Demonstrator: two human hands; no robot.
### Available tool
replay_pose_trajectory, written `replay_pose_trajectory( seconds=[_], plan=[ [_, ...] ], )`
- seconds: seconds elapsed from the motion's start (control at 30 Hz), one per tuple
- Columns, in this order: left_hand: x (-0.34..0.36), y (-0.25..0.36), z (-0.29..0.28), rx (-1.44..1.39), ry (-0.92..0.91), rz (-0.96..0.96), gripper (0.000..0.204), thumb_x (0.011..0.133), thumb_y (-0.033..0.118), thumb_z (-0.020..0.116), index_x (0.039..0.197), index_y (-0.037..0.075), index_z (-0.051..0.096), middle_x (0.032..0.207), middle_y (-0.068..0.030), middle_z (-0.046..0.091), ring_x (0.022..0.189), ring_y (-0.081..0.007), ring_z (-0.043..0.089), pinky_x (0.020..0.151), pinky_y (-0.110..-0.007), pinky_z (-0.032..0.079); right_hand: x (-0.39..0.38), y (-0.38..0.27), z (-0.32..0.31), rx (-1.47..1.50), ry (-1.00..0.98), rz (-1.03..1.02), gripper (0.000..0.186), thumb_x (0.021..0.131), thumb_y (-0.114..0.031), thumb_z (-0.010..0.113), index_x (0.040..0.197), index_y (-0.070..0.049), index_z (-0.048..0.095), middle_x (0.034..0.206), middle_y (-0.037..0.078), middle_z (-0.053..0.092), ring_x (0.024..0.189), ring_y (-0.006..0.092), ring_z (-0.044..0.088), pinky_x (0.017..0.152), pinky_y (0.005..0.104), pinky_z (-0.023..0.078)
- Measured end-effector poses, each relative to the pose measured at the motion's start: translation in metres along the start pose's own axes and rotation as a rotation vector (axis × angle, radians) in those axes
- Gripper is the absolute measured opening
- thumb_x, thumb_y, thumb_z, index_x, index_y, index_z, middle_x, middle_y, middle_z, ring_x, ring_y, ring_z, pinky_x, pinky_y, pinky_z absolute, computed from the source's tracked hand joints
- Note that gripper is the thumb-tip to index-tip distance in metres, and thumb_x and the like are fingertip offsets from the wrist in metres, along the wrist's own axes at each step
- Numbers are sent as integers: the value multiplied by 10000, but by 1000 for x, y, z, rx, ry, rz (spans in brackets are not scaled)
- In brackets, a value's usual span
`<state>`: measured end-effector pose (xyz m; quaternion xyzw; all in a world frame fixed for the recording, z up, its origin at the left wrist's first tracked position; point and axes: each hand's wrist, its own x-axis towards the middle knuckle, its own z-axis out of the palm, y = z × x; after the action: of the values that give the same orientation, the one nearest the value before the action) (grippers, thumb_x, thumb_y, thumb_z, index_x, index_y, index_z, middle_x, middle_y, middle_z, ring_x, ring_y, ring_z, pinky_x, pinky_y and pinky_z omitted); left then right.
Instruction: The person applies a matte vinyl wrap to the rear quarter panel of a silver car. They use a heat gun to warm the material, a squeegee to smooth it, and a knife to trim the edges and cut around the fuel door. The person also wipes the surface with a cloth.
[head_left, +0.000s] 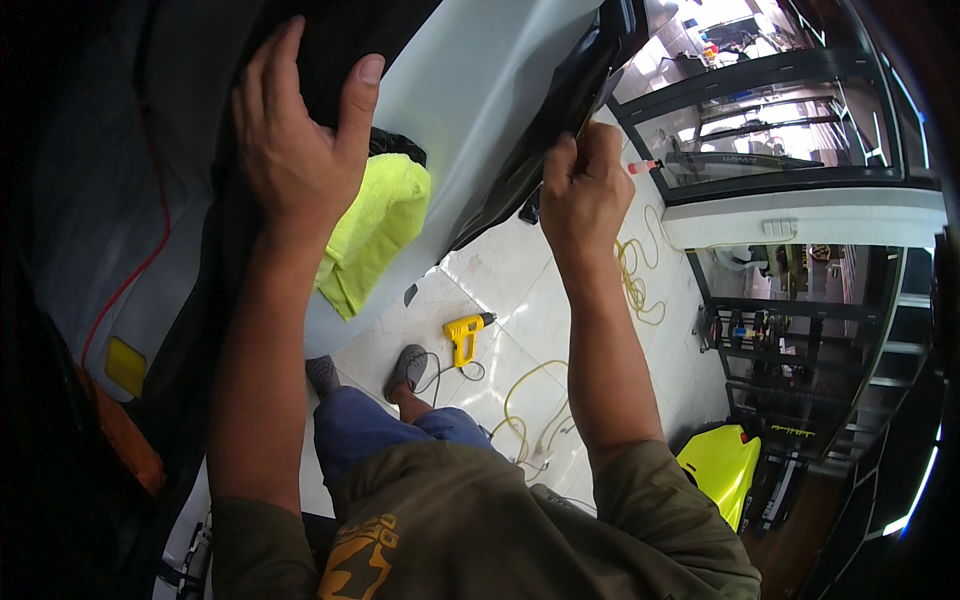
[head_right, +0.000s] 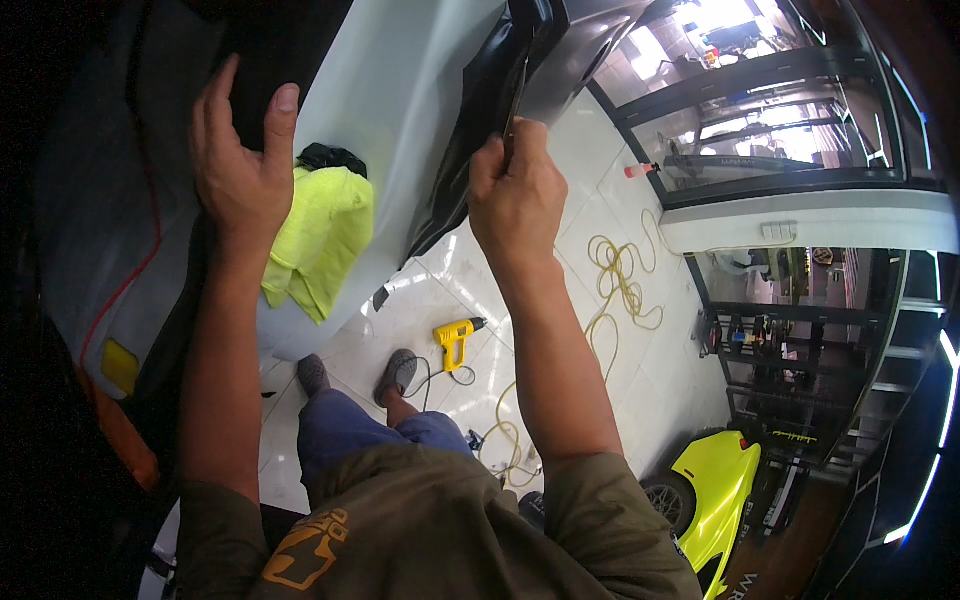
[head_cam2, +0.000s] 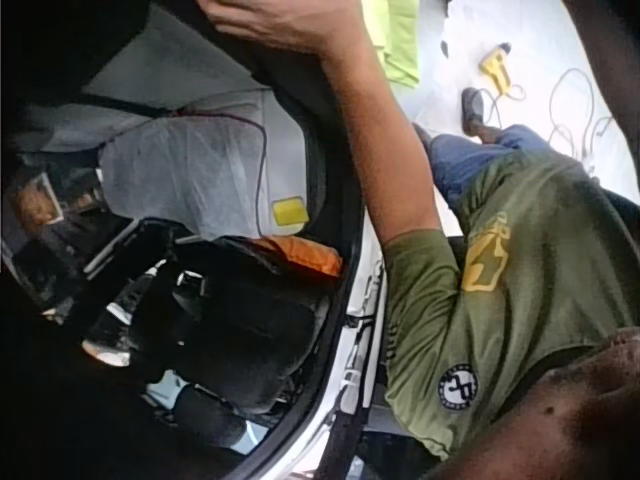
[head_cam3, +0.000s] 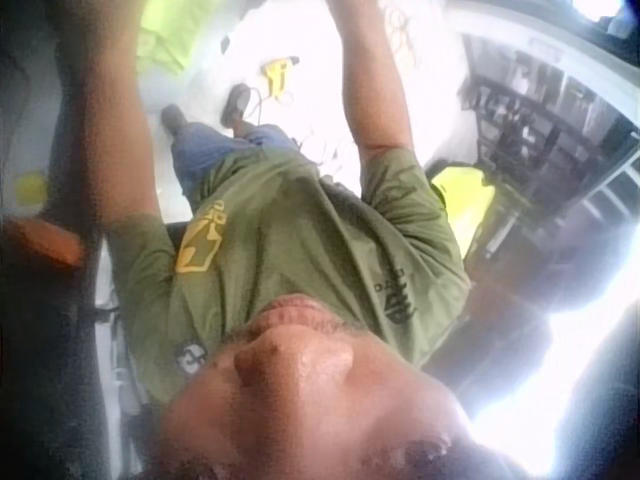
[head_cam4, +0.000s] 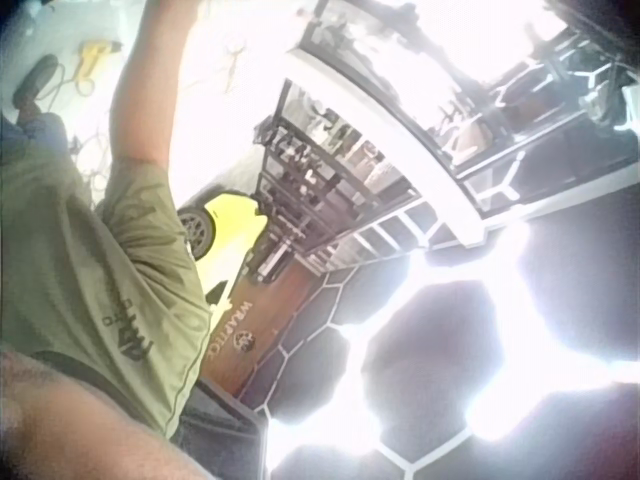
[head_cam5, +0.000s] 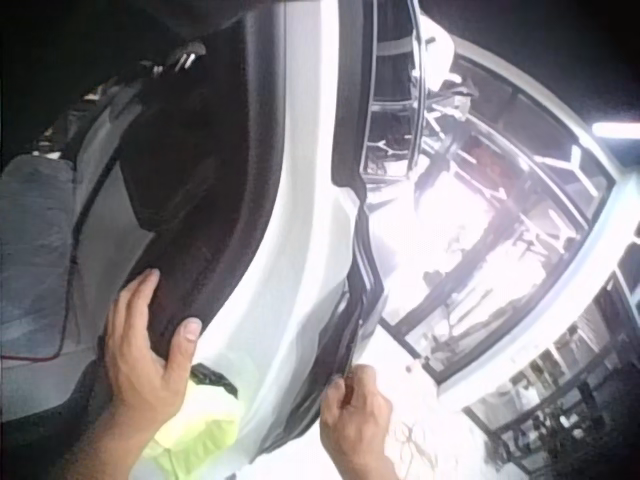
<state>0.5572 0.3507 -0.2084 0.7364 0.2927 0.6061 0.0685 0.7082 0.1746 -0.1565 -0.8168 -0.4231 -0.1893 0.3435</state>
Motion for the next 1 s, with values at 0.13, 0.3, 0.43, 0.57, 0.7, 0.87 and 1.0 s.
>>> replay_pose_trajectory(
  seconds=[0.13,0.3,0.43,0.57,0.7,0.87,1.0],
  plan=[
    [2,7,-5,-8,-63,-42,613,910,467,638,1314,20,527,1264,-212,559,1182,-360,543,973,-449,450,-5,2,4,-2,-1,-2,99,874,-65,575,922,0,519,651,180,575,570,352,598,562,411,482],
    [0,8,-5,-13,-56,-59,618,905,470,644,1312,18,532,1254,-211,566,1183,-358,540,978,-447,444,-12,2,7,-14,-6,7,96,871,-61,581,908,0,517,647,180,569,562,349,591,557,413,477],
    [2,9,-3,-89,-44,-79,593,907,434,659,1302,8,539,1245,-221,569,1172,-364,546,978,-442,441,-17,3,7,7,-22,33,96,870,-58,585,907,1,518,644,175,569,554,341,588,545,406,475],
    [0,2,1,-59,-12,-28,564,911,375,674,1300,-9,535,1244,-231,566,1172,-368,545,981,-433,438,-18,-4,6,26,-22,40,92,869,-56,586,905,1,523,647,174,572,552,334,589,534,398,472],
    [2,7,-2,-93,-38,-49,559,921,347,669,1312,-24,519,1275,-248,536,1198,-366,529,997,-433,429,-19,-3,8,67,-12,53,95,867,-56,593,887,8,526,661,183,581,557,340,591,531,399,470],
    [1,4,0,-79,-40,-58,604,906,429,654,1306,-5,523,1254,-221,555,1167,-379,542,983,-451,432,-21,-2,9,108,-9,58,102,861,-40,584,845,3,493,665,197,568,567,374,574,537,419,463],
    [3,8,-1,-62,-38,-64,594,902,437,656,1282,-4,540,1226,-217,574,1144,-389,551,960,-461,441,-24,-1,12,135,-19,67,123,852,-32,582,828,-6,464,664,199,562,579,399,565,547,442,462]
  ],
)
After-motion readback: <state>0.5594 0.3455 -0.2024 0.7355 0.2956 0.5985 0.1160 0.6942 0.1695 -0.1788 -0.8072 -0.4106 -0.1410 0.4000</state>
